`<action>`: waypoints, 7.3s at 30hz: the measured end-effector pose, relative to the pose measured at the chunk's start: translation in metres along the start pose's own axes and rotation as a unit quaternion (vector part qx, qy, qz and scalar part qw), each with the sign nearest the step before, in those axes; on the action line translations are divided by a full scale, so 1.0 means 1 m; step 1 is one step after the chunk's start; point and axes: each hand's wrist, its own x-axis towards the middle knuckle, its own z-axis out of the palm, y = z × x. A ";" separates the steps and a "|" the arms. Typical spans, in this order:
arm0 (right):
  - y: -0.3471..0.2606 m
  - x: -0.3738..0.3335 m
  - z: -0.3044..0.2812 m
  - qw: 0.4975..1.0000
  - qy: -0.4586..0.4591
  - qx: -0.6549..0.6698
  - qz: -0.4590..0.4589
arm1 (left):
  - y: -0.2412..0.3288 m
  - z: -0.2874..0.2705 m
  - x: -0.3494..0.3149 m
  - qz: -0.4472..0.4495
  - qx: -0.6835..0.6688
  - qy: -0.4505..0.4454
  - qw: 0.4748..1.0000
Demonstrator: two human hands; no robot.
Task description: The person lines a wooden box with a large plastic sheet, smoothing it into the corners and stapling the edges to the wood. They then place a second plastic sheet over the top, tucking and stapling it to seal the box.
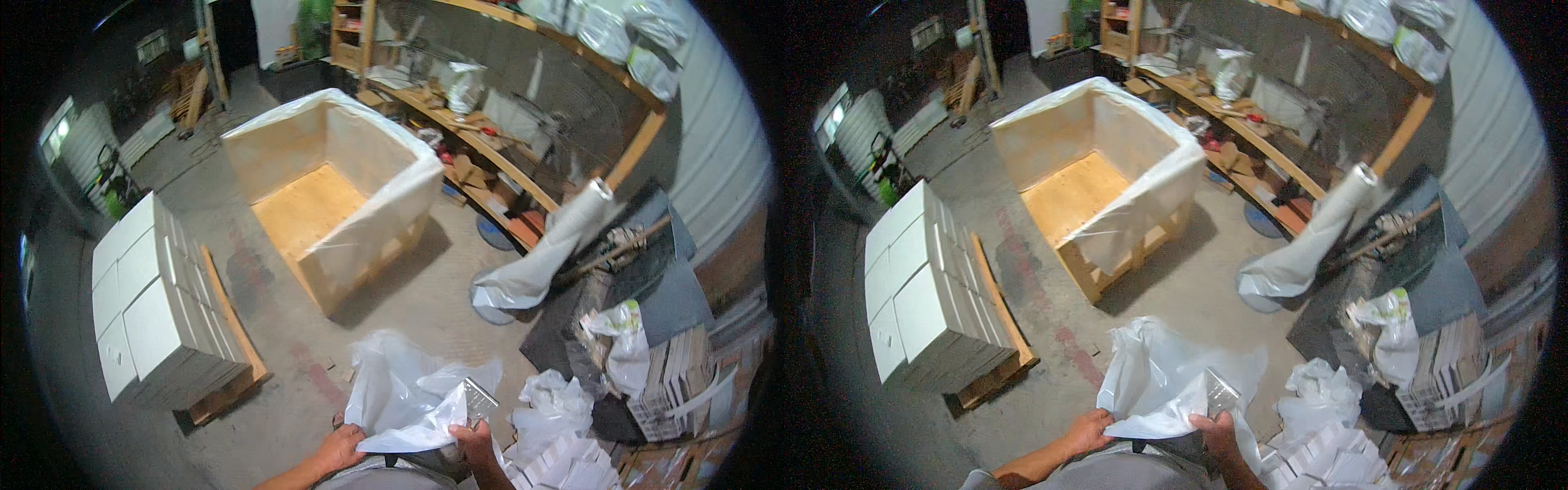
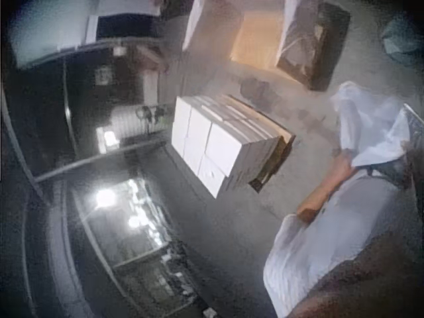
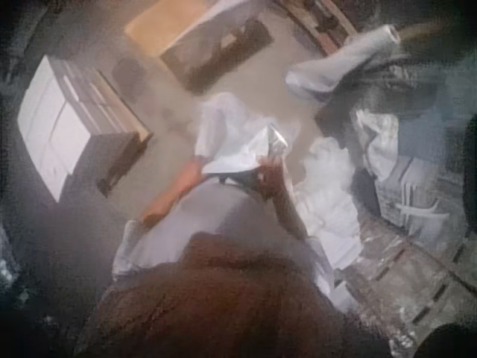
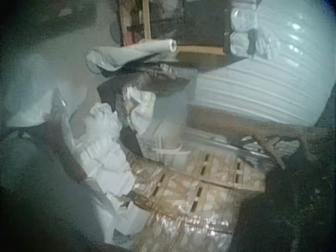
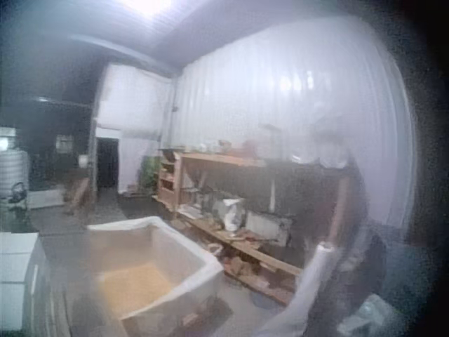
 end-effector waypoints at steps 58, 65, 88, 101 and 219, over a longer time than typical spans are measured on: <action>-0.380 0.704 0.854 0.925 0.101 -0.174 -0.321 | -0.740 -0.934 0.377 -0.203 -0.129 0.336 0.911; -0.494 0.681 0.798 0.886 0.098 -0.018 -0.453 | -0.612 -1.058 0.467 0.022 0.029 0.389 0.921; -0.230 0.787 0.802 0.961 0.177 -0.119 -0.176 | -0.685 -0.888 0.564 0.058 0.066 -0.118 0.989; -0.127 0.851 0.912 0.972 0.184 -0.130 -0.070 | -0.746 -0.797 0.677 0.086 -0.045 -0.232 0.968; 0.310 1.171 0.429 0.652 0.571 -0.491 0.089 | -1.143 -0.530 1.188 0.147 0.423 0.293 0.845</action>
